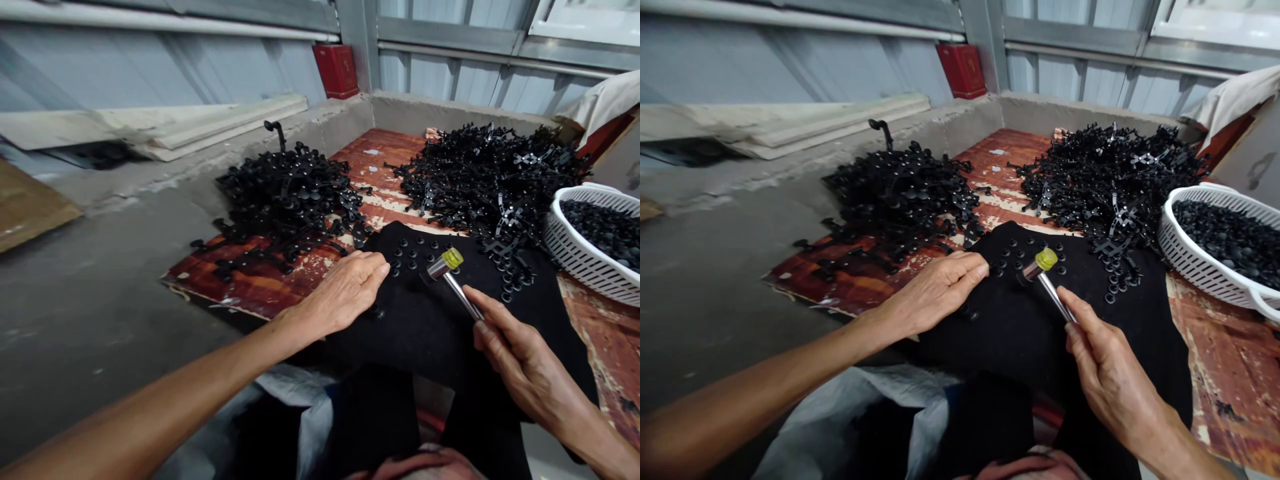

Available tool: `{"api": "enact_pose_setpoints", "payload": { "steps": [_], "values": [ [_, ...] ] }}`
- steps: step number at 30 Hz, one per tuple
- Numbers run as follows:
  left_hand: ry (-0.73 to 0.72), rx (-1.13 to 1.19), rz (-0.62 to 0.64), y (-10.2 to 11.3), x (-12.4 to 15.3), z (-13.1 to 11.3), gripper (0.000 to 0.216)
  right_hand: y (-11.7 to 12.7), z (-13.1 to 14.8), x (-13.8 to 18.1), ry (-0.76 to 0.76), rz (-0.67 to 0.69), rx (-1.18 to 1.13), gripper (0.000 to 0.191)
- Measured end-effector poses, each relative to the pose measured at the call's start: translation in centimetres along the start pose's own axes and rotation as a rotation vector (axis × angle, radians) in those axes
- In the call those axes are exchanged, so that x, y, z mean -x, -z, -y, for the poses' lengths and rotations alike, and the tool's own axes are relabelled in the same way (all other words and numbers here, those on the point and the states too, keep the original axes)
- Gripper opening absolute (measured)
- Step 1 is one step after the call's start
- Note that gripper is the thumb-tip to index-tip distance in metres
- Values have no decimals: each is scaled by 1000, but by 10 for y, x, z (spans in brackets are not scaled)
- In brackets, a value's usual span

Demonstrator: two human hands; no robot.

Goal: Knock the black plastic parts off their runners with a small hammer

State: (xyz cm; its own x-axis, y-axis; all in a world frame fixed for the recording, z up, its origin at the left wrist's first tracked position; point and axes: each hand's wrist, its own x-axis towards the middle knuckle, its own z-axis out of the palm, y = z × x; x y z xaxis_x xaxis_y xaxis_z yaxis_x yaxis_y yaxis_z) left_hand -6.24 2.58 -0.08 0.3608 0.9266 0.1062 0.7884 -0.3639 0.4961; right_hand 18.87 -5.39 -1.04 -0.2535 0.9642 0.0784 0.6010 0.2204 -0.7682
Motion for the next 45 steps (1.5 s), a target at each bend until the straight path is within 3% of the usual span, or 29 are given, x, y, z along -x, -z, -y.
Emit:
{"api": "enact_pose_setpoints", "payload": {
  "steps": [16, 24, 33, 45],
  "values": [
    [-14, -20, -27, -1, 1, -2, 34, 0, 0, 1, -12, 6, -1, 45],
    [-49, -150, -46, -5, 0, -1, 33, 1, 1, 1, -5, 7, 20, 46],
    [74, -148, 103, 3, 1, -3, 33, 1, 1, 1, -17, 16, 11, 47],
    [-12, -116, 6, -3, 9, 2, 28, 1, -1, 3, -20, 13, -6, 46]
  ]
}}
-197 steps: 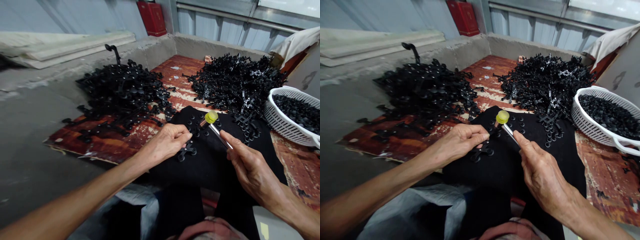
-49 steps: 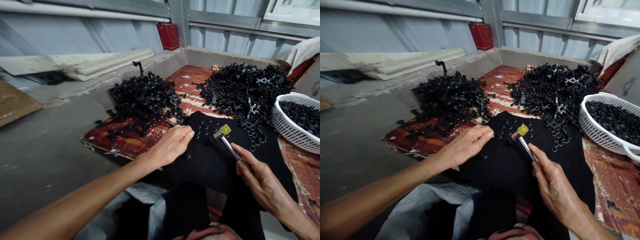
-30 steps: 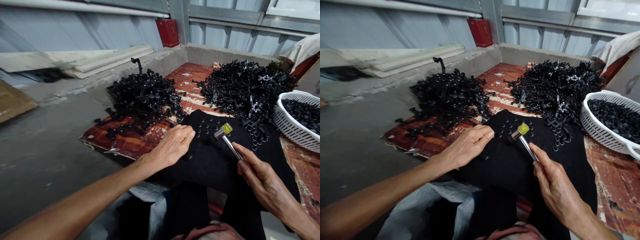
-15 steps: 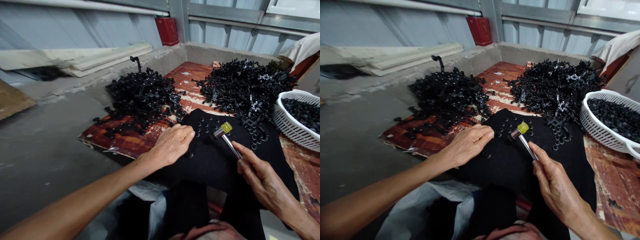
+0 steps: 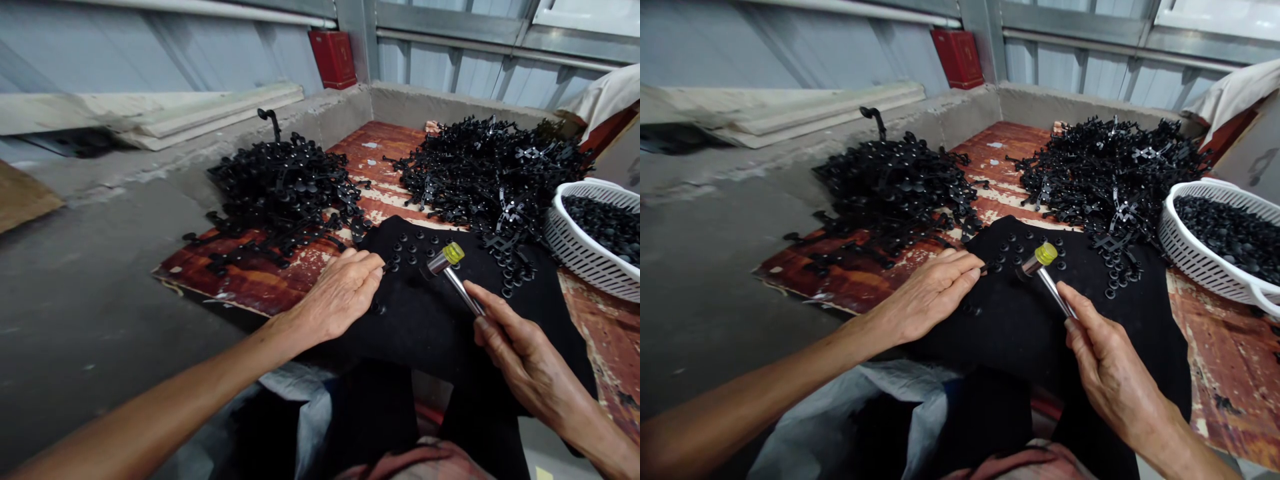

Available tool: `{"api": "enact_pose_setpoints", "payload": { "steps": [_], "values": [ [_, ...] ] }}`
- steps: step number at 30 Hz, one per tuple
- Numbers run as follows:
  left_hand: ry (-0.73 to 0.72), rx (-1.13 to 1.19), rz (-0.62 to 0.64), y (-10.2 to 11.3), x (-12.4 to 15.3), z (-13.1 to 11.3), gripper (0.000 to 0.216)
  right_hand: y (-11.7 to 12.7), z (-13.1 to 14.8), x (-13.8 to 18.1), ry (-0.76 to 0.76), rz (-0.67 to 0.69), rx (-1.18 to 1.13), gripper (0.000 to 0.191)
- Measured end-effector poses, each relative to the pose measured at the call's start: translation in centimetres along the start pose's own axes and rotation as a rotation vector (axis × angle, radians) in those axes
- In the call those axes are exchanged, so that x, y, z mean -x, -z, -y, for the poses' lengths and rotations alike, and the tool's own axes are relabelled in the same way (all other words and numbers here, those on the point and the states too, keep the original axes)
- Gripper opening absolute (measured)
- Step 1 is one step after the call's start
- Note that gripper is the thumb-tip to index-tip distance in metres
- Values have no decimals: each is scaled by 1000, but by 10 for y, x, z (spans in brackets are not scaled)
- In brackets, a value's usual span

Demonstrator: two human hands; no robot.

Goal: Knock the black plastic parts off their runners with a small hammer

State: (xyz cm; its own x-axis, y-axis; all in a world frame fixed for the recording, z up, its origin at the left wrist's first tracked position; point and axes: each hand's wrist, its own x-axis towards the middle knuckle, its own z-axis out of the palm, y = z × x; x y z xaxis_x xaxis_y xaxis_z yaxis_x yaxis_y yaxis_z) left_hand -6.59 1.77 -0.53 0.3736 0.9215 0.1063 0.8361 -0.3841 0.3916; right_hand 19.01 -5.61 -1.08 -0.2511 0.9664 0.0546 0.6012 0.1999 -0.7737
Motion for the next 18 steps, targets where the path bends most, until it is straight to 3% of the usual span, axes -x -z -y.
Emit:
{"api": "enact_pose_setpoints", "payload": {
  "steps": [18],
  "values": [
    [10, 113, -108, 3, 3, 3, 31, 0, 1, 0, -32, 15, -29, 46]
  ]
}}
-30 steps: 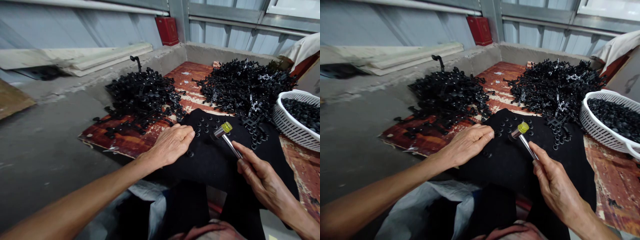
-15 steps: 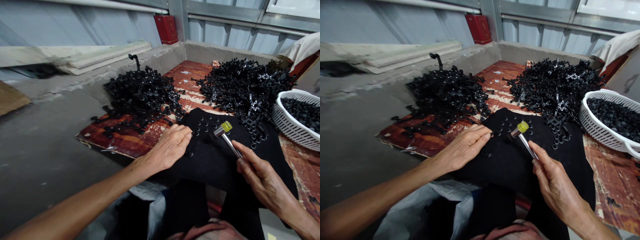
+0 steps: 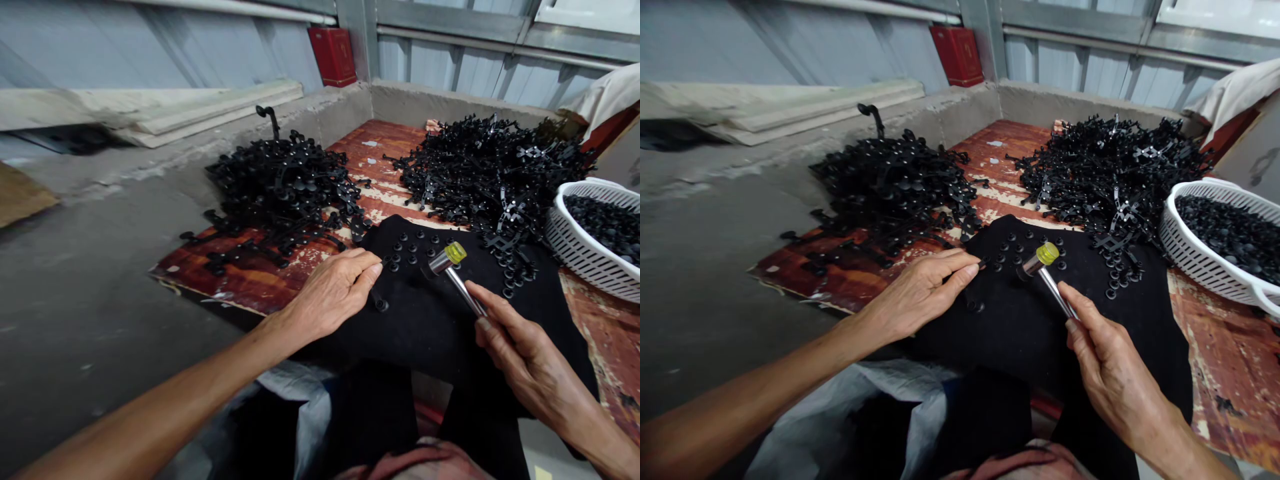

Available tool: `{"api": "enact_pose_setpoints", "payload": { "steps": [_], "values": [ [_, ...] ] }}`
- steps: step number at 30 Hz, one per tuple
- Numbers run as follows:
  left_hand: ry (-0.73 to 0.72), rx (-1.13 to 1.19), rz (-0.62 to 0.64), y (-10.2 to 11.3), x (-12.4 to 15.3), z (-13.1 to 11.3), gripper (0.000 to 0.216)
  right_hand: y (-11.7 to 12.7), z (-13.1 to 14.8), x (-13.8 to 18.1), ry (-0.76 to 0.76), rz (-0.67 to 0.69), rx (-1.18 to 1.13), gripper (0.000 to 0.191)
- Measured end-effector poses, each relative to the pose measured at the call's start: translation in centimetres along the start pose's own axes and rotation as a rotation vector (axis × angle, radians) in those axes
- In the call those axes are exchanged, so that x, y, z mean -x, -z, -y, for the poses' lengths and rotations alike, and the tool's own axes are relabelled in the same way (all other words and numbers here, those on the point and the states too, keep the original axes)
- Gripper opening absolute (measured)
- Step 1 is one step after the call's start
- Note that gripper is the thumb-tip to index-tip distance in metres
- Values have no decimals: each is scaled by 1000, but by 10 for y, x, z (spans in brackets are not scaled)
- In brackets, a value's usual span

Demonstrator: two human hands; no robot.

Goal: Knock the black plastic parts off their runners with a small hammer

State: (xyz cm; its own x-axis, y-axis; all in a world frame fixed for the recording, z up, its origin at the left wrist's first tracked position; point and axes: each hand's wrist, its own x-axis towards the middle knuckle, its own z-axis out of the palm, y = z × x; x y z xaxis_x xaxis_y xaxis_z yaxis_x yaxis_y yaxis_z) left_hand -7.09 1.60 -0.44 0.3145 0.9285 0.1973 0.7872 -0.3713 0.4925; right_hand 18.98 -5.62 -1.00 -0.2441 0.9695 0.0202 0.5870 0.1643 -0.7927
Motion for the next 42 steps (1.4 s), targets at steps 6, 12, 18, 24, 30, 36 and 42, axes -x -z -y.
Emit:
{"api": "enact_pose_setpoints", "payload": {
  "steps": [6, 12, 18, 24, 30, 36, 42],
  "values": [
    [88, 182, -83, -5, -2, -2, 14, 1, 1, 0, 25, -10, 14, 45],
    [74, 243, -87, -3, -1, -3, 19, 1, 1, 1, 15, -12, 23, 45],
    [95, 277, -75, -4, -3, -4, 19, 1, 2, 2, 5, -7, 21, 46],
    [95, 293, -98, -6, -4, -4, 20, 2, 3, 1, 7, -17, 36, 46],
    [71, 307, -121, -9, -5, -3, 19, 1, 2, 1, 20, -31, 60, 46],
    [68, 315, -122, -10, -5, -3, 19, 1, 3, -1, 16, -13, 49, 45],
    [71, 299, -110, -10, -5, -3, 19, 2, 2, 0, 31, -24, 64, 45]
  ]
}}
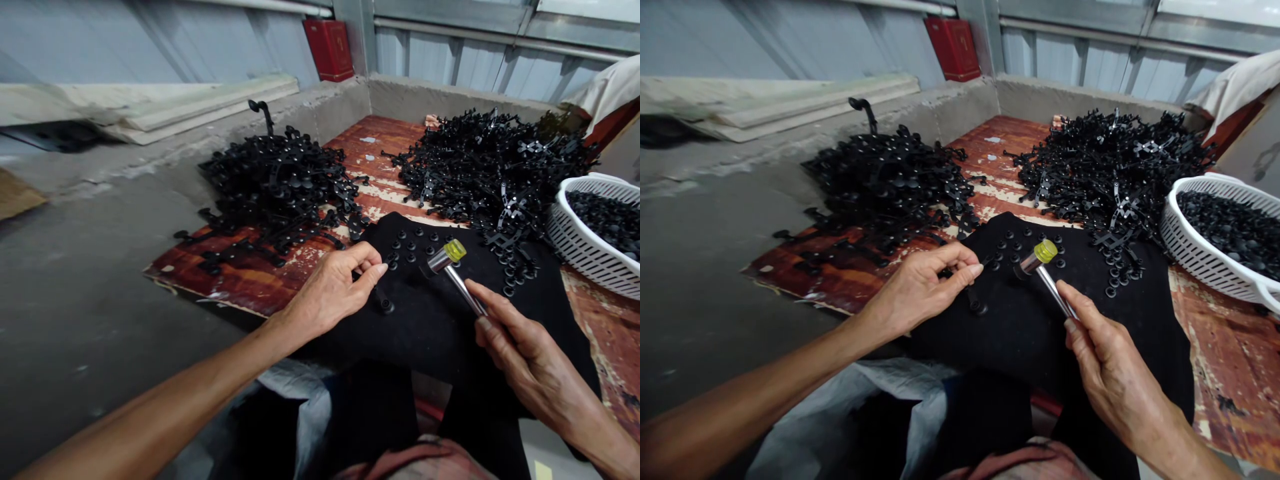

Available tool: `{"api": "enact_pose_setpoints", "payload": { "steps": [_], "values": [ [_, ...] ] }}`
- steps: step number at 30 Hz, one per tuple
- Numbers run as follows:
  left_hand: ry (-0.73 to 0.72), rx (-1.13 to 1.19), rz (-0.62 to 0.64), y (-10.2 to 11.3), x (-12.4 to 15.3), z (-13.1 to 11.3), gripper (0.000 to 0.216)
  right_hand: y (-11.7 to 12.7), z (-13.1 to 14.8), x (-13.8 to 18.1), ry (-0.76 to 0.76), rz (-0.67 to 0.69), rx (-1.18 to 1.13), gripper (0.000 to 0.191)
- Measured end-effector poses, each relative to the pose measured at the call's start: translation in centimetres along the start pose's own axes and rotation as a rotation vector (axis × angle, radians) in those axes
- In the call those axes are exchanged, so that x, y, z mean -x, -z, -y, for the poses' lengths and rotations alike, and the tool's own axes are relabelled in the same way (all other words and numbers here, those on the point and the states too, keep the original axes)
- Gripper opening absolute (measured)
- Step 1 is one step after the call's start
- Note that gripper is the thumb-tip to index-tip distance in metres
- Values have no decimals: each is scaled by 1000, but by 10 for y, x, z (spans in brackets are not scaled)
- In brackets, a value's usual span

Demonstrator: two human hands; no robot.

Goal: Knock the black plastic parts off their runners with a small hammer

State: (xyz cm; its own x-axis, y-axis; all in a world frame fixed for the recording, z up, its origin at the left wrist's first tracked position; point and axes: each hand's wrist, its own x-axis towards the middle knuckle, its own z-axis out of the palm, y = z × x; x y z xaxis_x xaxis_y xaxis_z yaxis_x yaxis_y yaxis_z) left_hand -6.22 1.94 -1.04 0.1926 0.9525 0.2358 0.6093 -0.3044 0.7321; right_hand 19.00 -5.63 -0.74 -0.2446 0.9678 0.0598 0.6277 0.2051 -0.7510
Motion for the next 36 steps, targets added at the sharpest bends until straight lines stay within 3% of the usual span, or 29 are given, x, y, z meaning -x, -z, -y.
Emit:
{"api": "enact_pose_setpoints", "payload": {
  "steps": [14, 18, 22, 28, 33, 36],
  "values": [
    [8, -175, 13, 2, -2, -4, 21, -1, -1, 1, 40, 4, 43, 46],
    [21, -247, 46, 4, -7, -4, 18, -2, 7, -8, 176, 40, 138, 50],
    [31, -242, 57, 2, -7, -2, 18, -7, 20, -26, 311, -23, 224, 54],
    [25, -196, 56, 2, -5, -4, 21, -12, 29, -43, 261, 96, 394, 64],
    [30, -182, 60, 3, -5, -4, 20, -9, 34, -39, 322, 15, 368, 63],
    [22, -174, 52, 2, -5, -2, 20, -9, 35, -39, 281, 86, 458, 64]
  ]
}}
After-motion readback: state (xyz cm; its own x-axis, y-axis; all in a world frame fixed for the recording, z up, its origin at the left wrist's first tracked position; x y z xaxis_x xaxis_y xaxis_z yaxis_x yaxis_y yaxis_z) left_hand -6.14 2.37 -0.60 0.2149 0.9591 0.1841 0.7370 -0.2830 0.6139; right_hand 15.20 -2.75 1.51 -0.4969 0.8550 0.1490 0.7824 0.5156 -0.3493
